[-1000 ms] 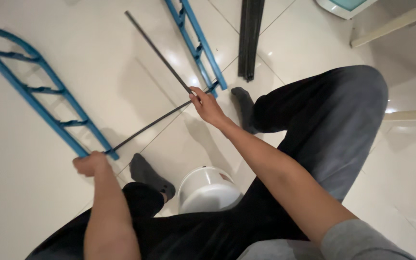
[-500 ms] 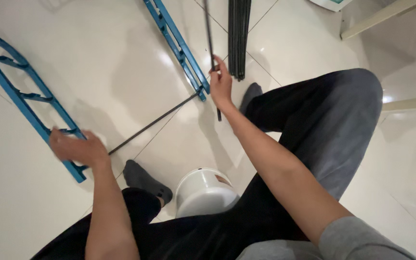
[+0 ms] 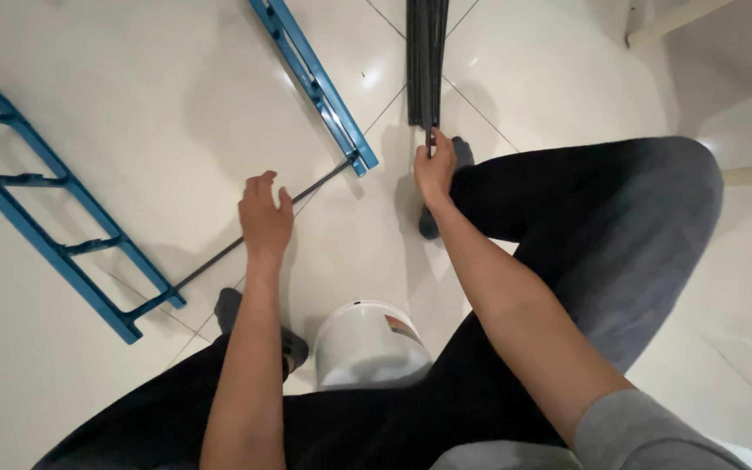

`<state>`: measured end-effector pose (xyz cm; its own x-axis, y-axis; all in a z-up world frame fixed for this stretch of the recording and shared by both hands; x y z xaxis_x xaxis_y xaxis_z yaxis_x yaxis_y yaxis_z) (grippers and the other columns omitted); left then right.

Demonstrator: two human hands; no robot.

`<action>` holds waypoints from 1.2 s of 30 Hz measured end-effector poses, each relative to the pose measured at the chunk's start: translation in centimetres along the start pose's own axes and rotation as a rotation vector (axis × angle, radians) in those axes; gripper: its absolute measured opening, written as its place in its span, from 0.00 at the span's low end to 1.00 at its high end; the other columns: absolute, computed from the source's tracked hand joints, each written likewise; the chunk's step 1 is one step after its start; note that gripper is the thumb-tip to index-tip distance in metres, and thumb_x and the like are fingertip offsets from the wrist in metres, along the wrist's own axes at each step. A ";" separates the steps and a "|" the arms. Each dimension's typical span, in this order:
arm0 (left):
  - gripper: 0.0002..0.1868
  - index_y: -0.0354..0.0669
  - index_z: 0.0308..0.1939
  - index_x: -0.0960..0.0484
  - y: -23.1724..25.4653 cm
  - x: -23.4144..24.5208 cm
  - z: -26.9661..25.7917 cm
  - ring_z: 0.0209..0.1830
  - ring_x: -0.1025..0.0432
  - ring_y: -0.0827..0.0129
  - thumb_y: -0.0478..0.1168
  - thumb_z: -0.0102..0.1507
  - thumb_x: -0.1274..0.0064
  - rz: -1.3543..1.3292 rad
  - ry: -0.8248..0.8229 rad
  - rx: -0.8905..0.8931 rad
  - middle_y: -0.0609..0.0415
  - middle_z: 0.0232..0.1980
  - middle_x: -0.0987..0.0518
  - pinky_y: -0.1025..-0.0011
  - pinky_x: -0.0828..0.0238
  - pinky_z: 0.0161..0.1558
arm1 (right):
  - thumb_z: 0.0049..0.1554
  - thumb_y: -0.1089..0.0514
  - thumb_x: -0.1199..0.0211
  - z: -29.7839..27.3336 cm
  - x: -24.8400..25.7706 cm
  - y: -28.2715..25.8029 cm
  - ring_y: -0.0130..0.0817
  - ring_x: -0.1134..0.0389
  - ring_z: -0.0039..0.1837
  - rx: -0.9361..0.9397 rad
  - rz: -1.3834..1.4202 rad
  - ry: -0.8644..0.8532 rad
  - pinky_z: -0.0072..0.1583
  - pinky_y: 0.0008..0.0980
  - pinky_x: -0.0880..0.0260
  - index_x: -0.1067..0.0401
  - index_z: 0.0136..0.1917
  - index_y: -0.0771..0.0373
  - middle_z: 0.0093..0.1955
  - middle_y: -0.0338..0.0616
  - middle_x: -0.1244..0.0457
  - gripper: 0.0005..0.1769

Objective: The person assembles a metal rack by inserting black rods into blue plastic frames and then attaching silver rods to a black metal frame. The person works on the floor, connecting components to form a multi-tiered rack structure.

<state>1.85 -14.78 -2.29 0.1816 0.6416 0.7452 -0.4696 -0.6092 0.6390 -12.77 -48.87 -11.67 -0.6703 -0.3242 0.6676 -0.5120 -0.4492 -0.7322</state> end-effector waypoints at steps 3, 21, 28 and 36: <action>0.19 0.38 0.60 0.24 -0.4 -2.7 0.0 0.51 0.28 0.44 0.35 0.66 0.46 -0.004 -0.119 0.046 0.39 0.55 0.25 0.51 0.32 0.51 | 0.58 0.65 0.42 0.4 -1.0 1.9 0.55 0.33 0.59 0.040 -0.066 -0.001 0.60 0.47 0.33 0.30 0.66 0.70 0.57 0.59 0.35 0.22; 0.25 0.37 0.62 0.25 -9.6 -11.6 -6.5 0.58 0.31 0.41 0.35 0.61 0.43 0.217 -0.511 0.282 0.34 0.63 0.29 0.47 0.32 0.55 | 0.58 0.62 0.34 16.5 -5.9 6.7 0.46 0.26 0.46 0.049 -0.133 -0.036 0.51 0.45 0.27 0.26 0.52 0.64 0.42 0.49 0.29 0.08; 0.25 0.38 0.62 0.25 -10.2 -12.6 -6.8 0.57 0.29 0.42 0.36 0.60 0.43 0.194 -0.452 0.292 0.34 0.63 0.29 0.48 0.29 0.54 | 0.61 0.61 0.36 12.5 -5.1 5.6 0.51 0.32 0.57 0.195 -0.244 -0.165 0.59 0.48 0.32 0.32 0.64 0.64 0.54 0.55 0.35 0.19; 0.22 0.42 0.63 0.26 -10.8 -11.0 -8.4 0.55 0.28 0.46 0.39 0.64 0.47 0.293 -0.607 0.409 0.39 0.58 0.27 0.47 0.30 0.52 | 0.56 0.56 0.34 2.7 -2.2 4.3 0.62 0.37 0.64 0.087 -0.416 -0.451 0.64 0.51 0.35 0.35 0.69 0.63 0.61 0.63 0.39 0.29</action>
<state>-2.33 -11.32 -18.97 0.5948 0.1336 0.7927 -0.2378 -0.9127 0.3322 -12.03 -52.33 -15.87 -0.1208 -0.4186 0.9001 -0.6236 -0.6735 -0.3969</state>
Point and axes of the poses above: each hand's wrist, its own z-axis towards the middle knuckle, its own x-axis out of the back of the hand, y = z × x, the point moved 6 cm from there along z, towards the middle knuckle
